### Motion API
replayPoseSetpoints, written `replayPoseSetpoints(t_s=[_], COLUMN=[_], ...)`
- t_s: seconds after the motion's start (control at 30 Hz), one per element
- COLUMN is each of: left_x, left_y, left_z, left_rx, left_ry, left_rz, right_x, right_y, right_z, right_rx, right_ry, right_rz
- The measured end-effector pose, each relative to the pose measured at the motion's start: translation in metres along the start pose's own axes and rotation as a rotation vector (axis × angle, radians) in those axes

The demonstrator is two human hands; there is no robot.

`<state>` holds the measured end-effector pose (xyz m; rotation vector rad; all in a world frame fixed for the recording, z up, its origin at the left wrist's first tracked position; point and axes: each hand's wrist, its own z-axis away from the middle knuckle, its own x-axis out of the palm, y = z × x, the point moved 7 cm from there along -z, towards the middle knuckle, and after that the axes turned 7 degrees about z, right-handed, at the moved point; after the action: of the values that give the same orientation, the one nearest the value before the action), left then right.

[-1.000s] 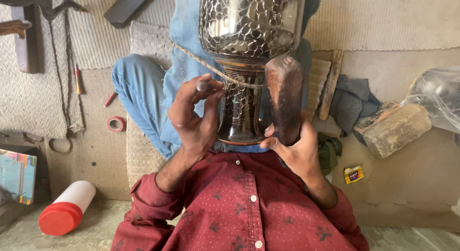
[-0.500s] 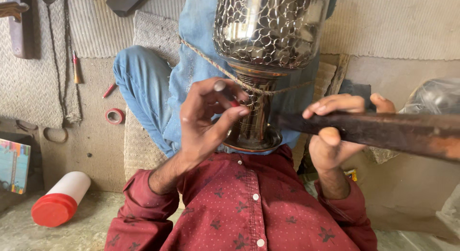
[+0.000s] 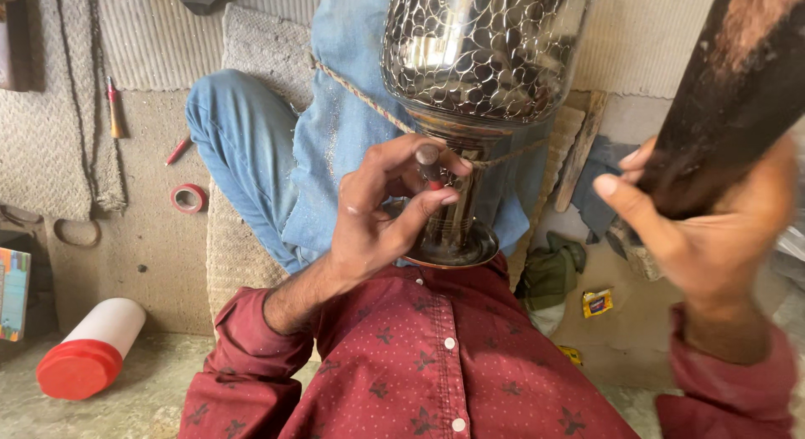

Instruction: The person sits on the floor with a perforated metal lamp base held between his legs and hammers a decorative pattern into its surface. He holds a small punch against the metal with one hand and strikes it repeatedly with a wooden mallet held in the other hand, repositioning the punch around the lamp body as he works.

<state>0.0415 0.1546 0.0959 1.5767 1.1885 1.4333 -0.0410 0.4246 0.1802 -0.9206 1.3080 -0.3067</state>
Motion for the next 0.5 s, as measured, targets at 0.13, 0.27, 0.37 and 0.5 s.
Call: replayPoseSetpoints(t_s=[0.13, 0.27, 0.37, 0.5], left_x=[-0.001, 0.001, 0.001, -0.002], left_y=[0.002, 0.006, 0.002, -0.005], left_z=[-0.003, -0.003, 0.001, 0.011], left_rx=[-0.036, -0.008, -0.008, -0.025], left_ry=[-0.017, -0.009, 0.027, 0.122], left_rz=[-0.023, -0.016, -0.013, -0.136], right_x=[-0.019, -0.021, 0.004, -0.003], right_y=[0.007, 0.015, -0.012, -0.069], right_z=[-0.014, -0.024, -0.044, -0.062], right_rx=[0.188, 0.372, 0.054, -0.406], right_ry=[-0.184, -0.359, -0.601, -0.561], right_rz=[0.191, 0.492, 0.417, 0.599])
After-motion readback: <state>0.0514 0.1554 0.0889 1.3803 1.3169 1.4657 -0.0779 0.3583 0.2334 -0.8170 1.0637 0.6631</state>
